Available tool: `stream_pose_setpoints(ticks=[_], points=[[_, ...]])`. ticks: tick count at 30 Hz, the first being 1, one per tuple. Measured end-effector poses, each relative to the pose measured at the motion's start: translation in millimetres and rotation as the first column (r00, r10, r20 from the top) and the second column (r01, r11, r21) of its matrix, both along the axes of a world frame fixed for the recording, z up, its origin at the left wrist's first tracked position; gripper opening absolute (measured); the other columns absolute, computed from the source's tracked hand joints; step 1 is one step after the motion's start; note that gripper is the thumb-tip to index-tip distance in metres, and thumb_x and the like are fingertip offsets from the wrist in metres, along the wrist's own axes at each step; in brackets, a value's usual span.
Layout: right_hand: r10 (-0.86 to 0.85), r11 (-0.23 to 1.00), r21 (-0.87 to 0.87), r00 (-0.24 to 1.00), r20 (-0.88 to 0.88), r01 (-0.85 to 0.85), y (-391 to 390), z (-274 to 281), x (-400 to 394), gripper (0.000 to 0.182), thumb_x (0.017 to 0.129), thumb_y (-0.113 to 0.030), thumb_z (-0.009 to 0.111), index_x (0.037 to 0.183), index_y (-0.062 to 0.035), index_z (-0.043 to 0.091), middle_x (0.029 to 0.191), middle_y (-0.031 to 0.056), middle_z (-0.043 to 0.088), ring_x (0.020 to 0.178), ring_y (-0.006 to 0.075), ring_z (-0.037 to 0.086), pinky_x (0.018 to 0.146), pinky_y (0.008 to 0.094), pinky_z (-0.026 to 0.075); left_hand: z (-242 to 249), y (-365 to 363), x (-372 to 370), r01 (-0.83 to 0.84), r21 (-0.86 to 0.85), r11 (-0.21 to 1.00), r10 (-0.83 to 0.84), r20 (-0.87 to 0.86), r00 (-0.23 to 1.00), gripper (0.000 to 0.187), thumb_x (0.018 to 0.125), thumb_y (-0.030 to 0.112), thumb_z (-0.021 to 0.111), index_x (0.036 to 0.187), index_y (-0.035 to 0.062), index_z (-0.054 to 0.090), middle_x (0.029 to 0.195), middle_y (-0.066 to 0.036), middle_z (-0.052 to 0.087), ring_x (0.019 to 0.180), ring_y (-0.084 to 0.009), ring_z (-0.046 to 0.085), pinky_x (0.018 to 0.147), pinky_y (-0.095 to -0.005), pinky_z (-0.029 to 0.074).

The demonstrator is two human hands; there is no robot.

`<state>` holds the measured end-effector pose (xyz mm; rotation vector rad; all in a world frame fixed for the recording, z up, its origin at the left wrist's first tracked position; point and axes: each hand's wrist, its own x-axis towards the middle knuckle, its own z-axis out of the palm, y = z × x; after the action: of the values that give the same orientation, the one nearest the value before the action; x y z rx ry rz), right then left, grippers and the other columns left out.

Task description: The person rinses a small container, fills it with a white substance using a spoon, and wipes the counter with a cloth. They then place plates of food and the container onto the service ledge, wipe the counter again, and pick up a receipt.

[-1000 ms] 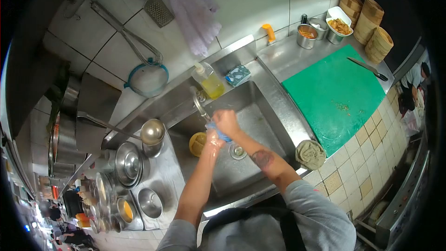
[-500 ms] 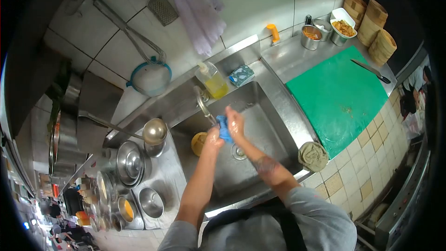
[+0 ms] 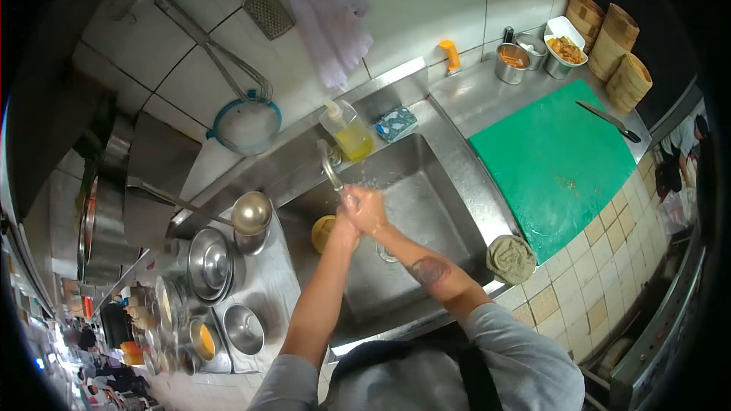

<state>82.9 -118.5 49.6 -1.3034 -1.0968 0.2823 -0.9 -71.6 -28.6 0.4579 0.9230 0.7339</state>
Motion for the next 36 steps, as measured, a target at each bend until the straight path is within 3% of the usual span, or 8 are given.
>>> stream_pose_setpoints(ticks=[7, 13, 16, 20, 23, 27, 34, 36], points=[[0.032, 0.992, -0.116, 0.995, -0.09, -0.042, 21, -31, 18, 0.027, 0.087, -0.02, 0.057, 0.071, 0.0008, 0.061, 0.07, 0.0227, 0.059, 0.065, 0.0429, 0.058, 0.057, 0.045, 0.047, -1, -5, 9, 0.036, -0.04, 0.999, -0.039, -0.067, 0.997, 0.029, 0.096, 0.032, 0.048, 0.108, 0.0078, 0.057, 0.092, -0.008, 0.06, 0.08, -0.0211, 0.062, 0.068, -0.0358, 0.054], [0.174, 0.985, -0.05, 0.965, 0.196, -0.167, -21, -13, -19, 0.026, 0.088, -0.021, 0.057, 0.071, -0.0026, 0.062, 0.068, 0.0215, 0.06, 0.063, 0.0426, 0.058, 0.057, 0.0469, 0.047, -113, 25, -38, 0.218, 0.166, 0.962, -0.274, 0.623, 0.733, 0.027, 0.095, 0.036, 0.05, 0.104, 0.0119, 0.057, 0.093, -0.005, 0.061, 0.082, -0.02, 0.062, 0.074, -0.0381, 0.053], [0.065, 0.975, -0.218, 0.988, 0.14, -0.034, 17, -58, 17, 0.029, 0.09, -0.029, 0.054, 0.077, -0.0054, 0.065, 0.076, 0.019, 0.063, 0.069, 0.0383, 0.059, 0.061, 0.0454, 0.048, -17, -2, -9, 0.146, -0.094, 0.985, -0.152, -0.064, 0.986, 0.031, 0.094, 0.038, 0.053, 0.11, 0.0108, 0.056, 0.107, -0.007, 0.06, 0.093, -0.021, 0.061, 0.077, -0.039, 0.052], [0.093, 0.957, -0.274, 0.995, -0.033, -0.098, 29, -108, 57, 0.043, 0.091, -0.045, 0.051, 0.087, -0.006, 0.069, 0.09, 0.0155, 0.066, 0.089, 0.0341, 0.06, 0.081, 0.0464, 0.043, 56, -18, 5, 0.036, -0.085, 0.996, -0.048, -0.146, 0.988, 0.031, 0.092, 0.033, 0.058, 0.11, 0.0067, 0.057, 0.102, -0.007, 0.062, 0.088, -0.0213, 0.063, 0.075, -0.0371, 0.053], [0.274, 0.656, -0.249, 0.532, -0.801, -0.712, -3, -85, 59, 0.059, 0.089, -0.059, 0.046, 0.093, -0.0055, 0.07, 0.108, 0.0073, 0.065, 0.108, 0.0241, 0.054, 0.09, 0.0446, 0.039, 71, -8, 0, 0.104, 0.095, 0.99, -0.074, -0.274, 0.959, 0.028, 0.091, 0.028, 0.06, 0.107, 0.005, 0.059, 0.097, -0.005, 0.063, 0.086, -0.0219, 0.063, 0.076, -0.0375, 0.053], [0.571, 0.391, -0.549, 0.662, -0.485, -0.739, -19, -107, 70, 0.056, 0.077, -0.05, 0.072, 0.1, 0.0007, 0.068, 0.09, 0.0039, 0.066, 0.079, 0.0139, 0.059, 0.07, 0.0313, 0.047, 36, 15, -27, 0.014, 0.307, 0.952, 0.062, -0.236, 0.97, 0.027, 0.089, 0.014, 0.062, 0.113, 0.0034, 0.056, 0.103, -0.011, 0.063, 0.09, -0.0272, 0.063, 0.081, -0.043, 0.053], [0.004, 0.989, -0.067, 0.474, -0.881, -0.134, -9, -59, 21, 0.038, 0.07, -0.039, 0.08, 0.068, -0.0039, 0.065, 0.066, 0.0, 0.06, 0.063, 0.0081, 0.053, 0.059, 0.0272, 0.045, -49, -6, -28, -0.132, -0.102, 0.986, 0.134, 0.005, 0.991, 0.024, 0.094, 0.025, 0.054, 0.11, 0.0061, 0.056, 0.106, -0.009, 0.063, 0.095, -0.0222, 0.063, 0.087, -0.0394, 0.051], [-0.099, 0.929, -0.357, 0.868, -0.486, -0.094, -33, -14, -11, 0.033, 0.071, -0.031, 0.079, 0.067, -0.0025, 0.062, 0.063, 0.0058, 0.061, 0.062, 0.0167, 0.059, 0.063, 0.0313, 0.048, -69, -7, -21, -0.017, -0.176, 0.984, 0.04, 0.13, 0.991, 0.021, 0.095, 0.03, 0.053, 0.105, 0.0124, 0.056, 0.095, -0.003, 0.062, 0.088, -0.0186, 0.061, 0.083, -0.0347, 0.051]])
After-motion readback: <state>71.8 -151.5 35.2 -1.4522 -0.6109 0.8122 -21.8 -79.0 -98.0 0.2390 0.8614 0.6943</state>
